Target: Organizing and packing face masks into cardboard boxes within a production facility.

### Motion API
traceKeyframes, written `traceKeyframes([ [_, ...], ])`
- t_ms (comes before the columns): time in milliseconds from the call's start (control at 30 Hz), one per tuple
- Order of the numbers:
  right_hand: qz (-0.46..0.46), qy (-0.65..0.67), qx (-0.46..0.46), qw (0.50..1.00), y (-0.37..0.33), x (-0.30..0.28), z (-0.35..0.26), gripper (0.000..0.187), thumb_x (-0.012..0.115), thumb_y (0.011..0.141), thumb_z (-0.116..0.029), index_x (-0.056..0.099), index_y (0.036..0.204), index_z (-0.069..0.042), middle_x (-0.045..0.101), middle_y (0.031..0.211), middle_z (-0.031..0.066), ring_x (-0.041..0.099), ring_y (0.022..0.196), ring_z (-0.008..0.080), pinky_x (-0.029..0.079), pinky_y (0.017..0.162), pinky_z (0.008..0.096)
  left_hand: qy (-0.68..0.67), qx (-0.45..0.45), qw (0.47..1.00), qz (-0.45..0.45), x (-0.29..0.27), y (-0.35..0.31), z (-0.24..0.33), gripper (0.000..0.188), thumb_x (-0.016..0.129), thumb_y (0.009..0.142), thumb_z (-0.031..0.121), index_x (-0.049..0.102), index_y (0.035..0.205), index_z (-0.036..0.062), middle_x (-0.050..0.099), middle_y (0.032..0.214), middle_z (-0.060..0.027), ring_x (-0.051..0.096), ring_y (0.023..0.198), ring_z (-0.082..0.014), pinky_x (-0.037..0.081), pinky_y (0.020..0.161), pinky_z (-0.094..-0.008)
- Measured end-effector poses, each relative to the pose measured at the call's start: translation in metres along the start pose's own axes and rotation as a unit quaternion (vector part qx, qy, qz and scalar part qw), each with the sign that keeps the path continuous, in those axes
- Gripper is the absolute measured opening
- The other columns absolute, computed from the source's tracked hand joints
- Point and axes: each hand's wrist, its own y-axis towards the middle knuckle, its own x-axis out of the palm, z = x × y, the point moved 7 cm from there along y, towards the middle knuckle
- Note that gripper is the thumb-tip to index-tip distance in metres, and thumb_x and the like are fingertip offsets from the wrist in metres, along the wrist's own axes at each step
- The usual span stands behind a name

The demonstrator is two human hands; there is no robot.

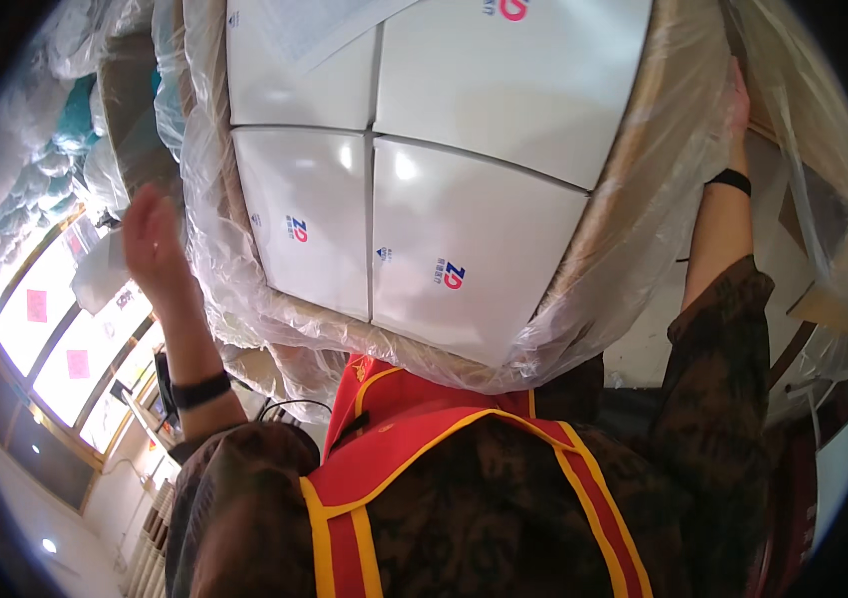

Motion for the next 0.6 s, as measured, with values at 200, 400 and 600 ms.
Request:
traceKeyframes([
  [200, 0.034, -0.006, -0.039, 0.999, -0.009, -0.024, -0.007, 0.041, 0.049, 0.095, -0.029, 0.051, 0.123, 0.000, 0.056, 0.124, 0.0127, 0.053, 0.114, 0.0271, 0.040, 0.100, 0.0368, -0.181, 0.279, 0.918, -0.217, 0.128, -0.034, 0.255, 0.027, 0.064, 0.077, -0.008, 0.062, 0.103, -0.0002, 0.064, 0.106, -0.0122, 0.062, 0.098, -0.0225, 0.049, 0.085, -0.0308],
  [400, 0.120, -0.055, -0.162, 0.978, 0.006, -0.016, -0.002, 0.024, 0.048, 0.096, -0.027, 0.053, 0.102, -0.004, 0.060, 0.105, 0.0144, 0.059, 0.098, 0.0294, 0.046, 0.088, 0.0408, 0.046, 0.539, 0.724, -0.427, 0.326, -0.090, 0.440, 0.022, 0.065, 0.076, 0.019, 0.065, 0.097, 0.0115, 0.063, 0.099, -0.0063, 0.060, 0.095, -0.0264, 0.047, 0.081, -0.0376],
  [600, 0.207, -0.096, -0.270, 0.935, -0.007, -0.019, -0.017, 0.024, 0.047, 0.098, -0.025, 0.055, 0.084, -0.007, 0.064, 0.090, 0.0158, 0.063, 0.085, 0.0312, 0.052, 0.078, 0.0442, 0.155, 0.762, 0.551, -0.303, 0.389, -0.090, 0.426, 0.025, 0.063, 0.074, 0.029, 0.070, 0.094, 0.0162, 0.063, 0.105, -0.0039, 0.054, 0.106, -0.0232, 0.041, 0.090, -0.0381],
])
